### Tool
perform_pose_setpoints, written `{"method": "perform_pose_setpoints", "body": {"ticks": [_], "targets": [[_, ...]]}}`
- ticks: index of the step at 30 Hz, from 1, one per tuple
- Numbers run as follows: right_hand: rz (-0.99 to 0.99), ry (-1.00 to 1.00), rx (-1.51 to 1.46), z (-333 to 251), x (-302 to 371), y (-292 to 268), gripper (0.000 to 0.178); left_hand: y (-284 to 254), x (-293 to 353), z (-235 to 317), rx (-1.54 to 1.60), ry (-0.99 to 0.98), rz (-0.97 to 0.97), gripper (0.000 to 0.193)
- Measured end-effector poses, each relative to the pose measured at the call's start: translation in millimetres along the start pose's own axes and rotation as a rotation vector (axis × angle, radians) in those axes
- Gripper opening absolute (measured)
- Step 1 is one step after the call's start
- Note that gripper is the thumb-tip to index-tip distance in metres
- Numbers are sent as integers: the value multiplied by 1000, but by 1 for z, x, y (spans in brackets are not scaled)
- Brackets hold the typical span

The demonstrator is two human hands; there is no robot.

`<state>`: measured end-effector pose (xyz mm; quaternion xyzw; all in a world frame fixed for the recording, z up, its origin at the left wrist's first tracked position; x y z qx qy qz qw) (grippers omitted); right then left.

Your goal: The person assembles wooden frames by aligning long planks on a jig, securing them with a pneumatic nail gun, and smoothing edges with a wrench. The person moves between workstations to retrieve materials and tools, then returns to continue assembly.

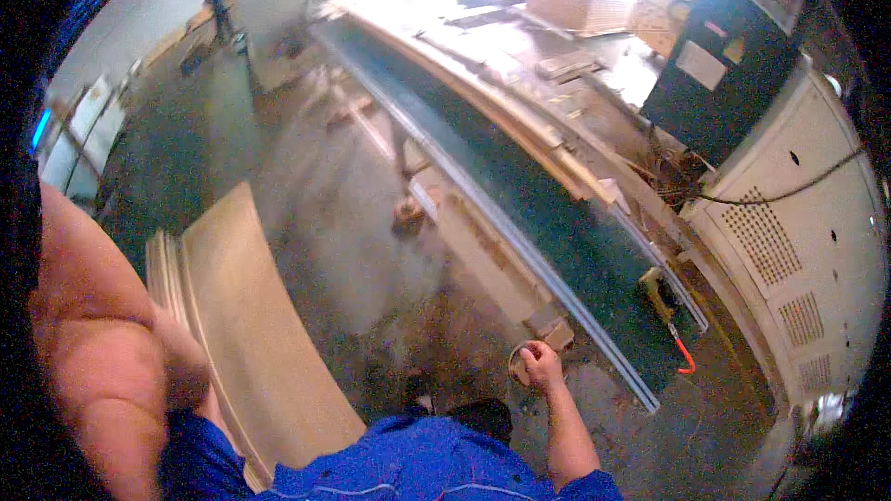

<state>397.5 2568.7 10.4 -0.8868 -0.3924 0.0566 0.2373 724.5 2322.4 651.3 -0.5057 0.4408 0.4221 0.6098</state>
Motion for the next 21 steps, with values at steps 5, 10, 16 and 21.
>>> {"method": "perform_pose_setpoints", "body": {"ticks": [5,10,16,21], "targets": [[187,-24,156,-27,-125,-89,39,170,53,-147,121,-267,-241,83],[261,-245,445,-76,-291,-129,39,291,163,-289,51,-504,-648,68],[257,-99,651,-89,-478,-156,63,358,273,-413,23,-942,-932,65],[155,23,816,-58,-595,-150,89,399,340,-474,140,-1378,-920,64]]}}
Point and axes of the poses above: each hand's wrist, its own x-axis away from the middle knuckle, its own y-axis out of the palm, z = x × y, the point moved 10 cm from there along -x, towards the middle knuckle, and after that the axes turned 12 degrees about -y, right-handed, at the moved point
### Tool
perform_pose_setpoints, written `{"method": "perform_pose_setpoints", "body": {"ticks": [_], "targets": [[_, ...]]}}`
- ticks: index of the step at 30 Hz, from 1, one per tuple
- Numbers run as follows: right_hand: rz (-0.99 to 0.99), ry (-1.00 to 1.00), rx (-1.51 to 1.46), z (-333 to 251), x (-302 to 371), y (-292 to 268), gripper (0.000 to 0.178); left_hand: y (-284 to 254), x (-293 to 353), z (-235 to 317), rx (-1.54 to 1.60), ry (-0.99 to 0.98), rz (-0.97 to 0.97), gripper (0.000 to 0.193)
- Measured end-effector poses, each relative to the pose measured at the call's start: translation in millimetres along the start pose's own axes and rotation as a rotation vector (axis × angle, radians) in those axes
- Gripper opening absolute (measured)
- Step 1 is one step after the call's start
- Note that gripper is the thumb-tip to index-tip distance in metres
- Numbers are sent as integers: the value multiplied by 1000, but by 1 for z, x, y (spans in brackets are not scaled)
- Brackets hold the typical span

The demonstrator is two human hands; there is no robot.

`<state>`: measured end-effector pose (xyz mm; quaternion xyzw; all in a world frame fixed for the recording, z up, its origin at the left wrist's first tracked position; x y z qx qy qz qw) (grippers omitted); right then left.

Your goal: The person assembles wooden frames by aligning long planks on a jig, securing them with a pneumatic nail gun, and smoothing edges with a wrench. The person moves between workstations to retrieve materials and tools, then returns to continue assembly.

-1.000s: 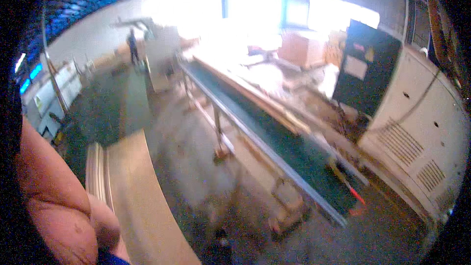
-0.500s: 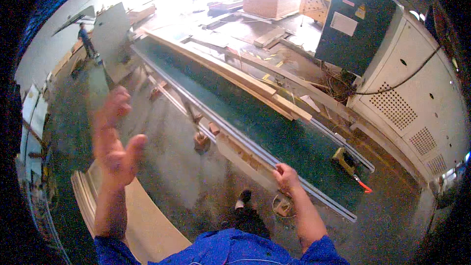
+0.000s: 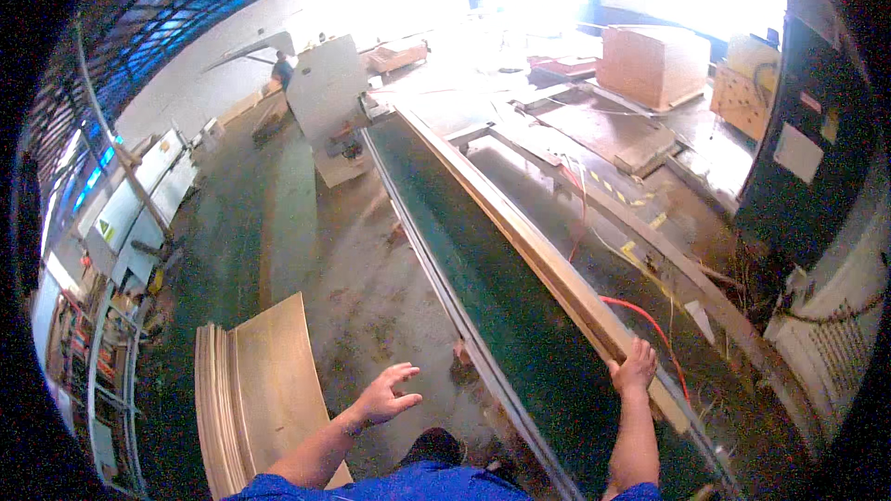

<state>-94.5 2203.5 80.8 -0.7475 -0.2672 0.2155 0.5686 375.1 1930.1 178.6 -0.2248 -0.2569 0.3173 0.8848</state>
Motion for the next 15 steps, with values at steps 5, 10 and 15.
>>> {"method": "perform_pose_setpoints", "body": {"ticks": [5,10,15], "targets": [[91,-16,24,15,-65,36,73,19,-113,6,-46,10,-81,64],[171,-105,68,7,-66,22,47,39,-255,29,-26,109,-188,67],[81,-134,-40,0,-40,9,51,62,-436,36,498,-153,-193,74]]}}
Point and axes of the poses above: each hand's wrist, its own x-axis away from the middle knuckle, its own y-axis out of the palm, z = x × y, the point moved 10 cm from there along -x, towards the middle knuckle, and after that the axes turned 12 degrees about -y, right-handed, at the moved point
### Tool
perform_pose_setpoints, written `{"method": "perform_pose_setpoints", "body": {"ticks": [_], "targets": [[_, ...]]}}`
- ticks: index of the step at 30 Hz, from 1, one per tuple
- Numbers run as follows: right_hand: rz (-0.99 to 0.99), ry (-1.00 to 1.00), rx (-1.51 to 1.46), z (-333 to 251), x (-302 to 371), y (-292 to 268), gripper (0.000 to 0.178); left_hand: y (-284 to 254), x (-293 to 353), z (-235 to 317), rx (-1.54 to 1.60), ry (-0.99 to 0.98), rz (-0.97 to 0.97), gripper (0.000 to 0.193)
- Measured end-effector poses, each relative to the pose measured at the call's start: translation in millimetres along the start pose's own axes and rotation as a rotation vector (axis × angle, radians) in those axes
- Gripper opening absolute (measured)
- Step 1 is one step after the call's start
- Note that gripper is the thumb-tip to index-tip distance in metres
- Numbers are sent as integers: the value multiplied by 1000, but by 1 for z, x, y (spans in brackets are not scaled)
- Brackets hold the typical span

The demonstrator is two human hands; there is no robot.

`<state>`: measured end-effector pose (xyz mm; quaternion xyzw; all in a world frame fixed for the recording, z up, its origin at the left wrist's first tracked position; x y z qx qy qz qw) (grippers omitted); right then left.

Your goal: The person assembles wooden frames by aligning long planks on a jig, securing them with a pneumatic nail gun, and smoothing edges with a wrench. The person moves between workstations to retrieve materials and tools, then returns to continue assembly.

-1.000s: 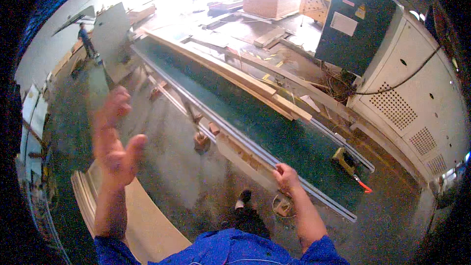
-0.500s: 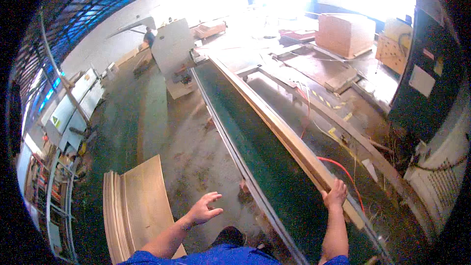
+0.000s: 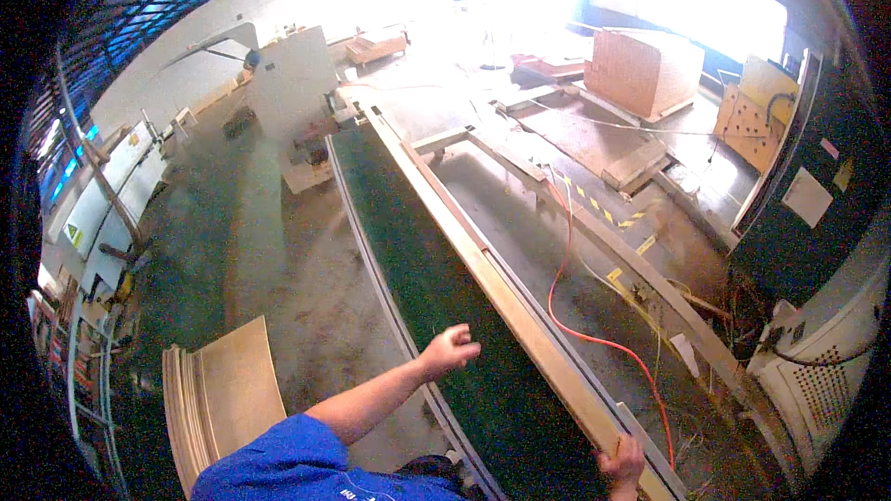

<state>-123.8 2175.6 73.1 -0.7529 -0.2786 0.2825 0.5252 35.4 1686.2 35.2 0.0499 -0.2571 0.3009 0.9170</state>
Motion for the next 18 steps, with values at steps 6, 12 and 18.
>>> {"method": "perform_pose_setpoints", "body": {"ticks": [6,12,18], "targets": [[-33,-62,-135,-103,81,-29,57,-48,-102,4,692,-245,202,34],[-64,69,-89,-61,157,23,64,-26,-73,-55,575,-222,126,29],[-195,117,-114,-55,150,22,62,-26,-76,-89,523,-346,65,26]]}}
Point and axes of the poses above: each hand's wrist, its own x-axis away from the middle knuckle, its own y-axis out of the palm, z = x × y, the point moved 10 cm from there along -x, towards the middle knuckle, and after that the axes turned 12 degrees about -y, right-handed, at the moved point
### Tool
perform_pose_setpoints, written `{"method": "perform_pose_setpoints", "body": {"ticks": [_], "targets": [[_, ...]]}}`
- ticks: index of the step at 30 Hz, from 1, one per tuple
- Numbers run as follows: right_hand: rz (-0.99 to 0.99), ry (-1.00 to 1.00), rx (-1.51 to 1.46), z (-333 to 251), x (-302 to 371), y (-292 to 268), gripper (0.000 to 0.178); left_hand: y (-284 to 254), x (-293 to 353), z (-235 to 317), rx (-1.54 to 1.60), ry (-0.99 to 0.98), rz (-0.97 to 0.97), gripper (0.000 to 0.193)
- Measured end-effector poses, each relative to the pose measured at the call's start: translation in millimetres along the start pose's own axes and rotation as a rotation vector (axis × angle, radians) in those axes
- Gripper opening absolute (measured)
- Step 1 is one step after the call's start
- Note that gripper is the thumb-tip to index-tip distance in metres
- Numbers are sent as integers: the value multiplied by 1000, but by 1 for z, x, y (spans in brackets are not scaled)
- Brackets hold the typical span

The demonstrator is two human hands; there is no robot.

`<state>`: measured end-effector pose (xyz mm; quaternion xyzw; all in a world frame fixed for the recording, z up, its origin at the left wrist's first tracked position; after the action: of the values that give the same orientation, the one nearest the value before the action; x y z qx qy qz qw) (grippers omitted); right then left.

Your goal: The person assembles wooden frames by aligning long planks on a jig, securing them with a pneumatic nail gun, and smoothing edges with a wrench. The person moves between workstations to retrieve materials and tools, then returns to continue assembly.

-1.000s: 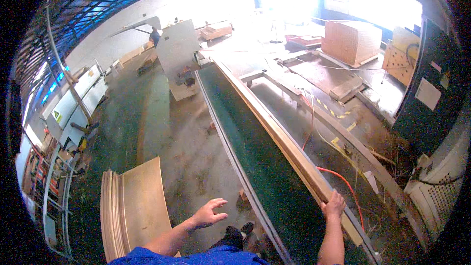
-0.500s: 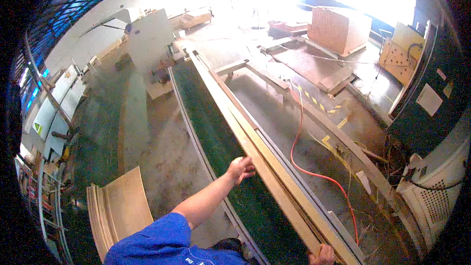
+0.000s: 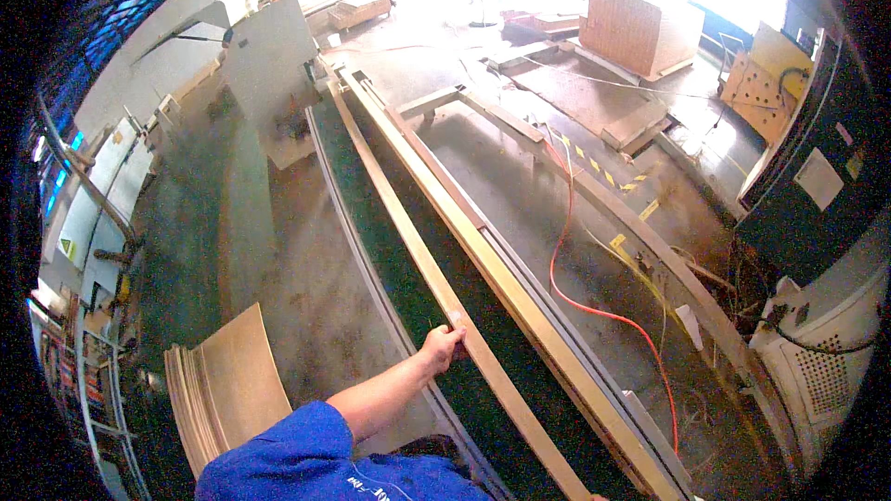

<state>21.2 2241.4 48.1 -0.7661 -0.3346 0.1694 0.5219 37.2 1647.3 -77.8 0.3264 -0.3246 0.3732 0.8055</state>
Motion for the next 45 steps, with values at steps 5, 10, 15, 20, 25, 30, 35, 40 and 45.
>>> {"method": "perform_pose_setpoints", "body": {"ticks": [5,10,15,20,25,30,35,40,45], "targets": [[131,-145,150,-37,-86,-63,62,5,3,-1,-257,-111,2,30],[246,4,405,0,-175,-42,68,25,32,59,-1232,61,249,35],[270,-101,311,24,-179,-37,52,59,24,89,-467,283,94,43],[174,-75,108,-46,-138,-69,47,68,-25,105,83,187,-129,30],[293,-109,99,-58,-47,-42,49,46,38,64,-5,191,-12,29],[187,-45,16,-32,25,37,57,-22,77,-4,-86,110,90,28],[158,-142,12,-42,34,66,60,-64,83,6,-803,-73,250,36],[51,-6,-36,-78,-6,19,72,-20,99,76,-1206,318,454,46],[43,-61,104,-94,-84,11,72,-22,49,96,-676,292,537,70]]}}
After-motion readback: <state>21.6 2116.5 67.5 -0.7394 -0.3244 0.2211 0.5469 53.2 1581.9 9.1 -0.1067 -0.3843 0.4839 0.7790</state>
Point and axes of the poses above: each hand's wrist, its own x-axis away from the middle knuckle, its own y-axis out of the palm, z = x × y, the point moved 10 cm from there along -x, towards the middle knuckle, and after that the axes turned 12 degrees about -y, right-handed, at the moved point
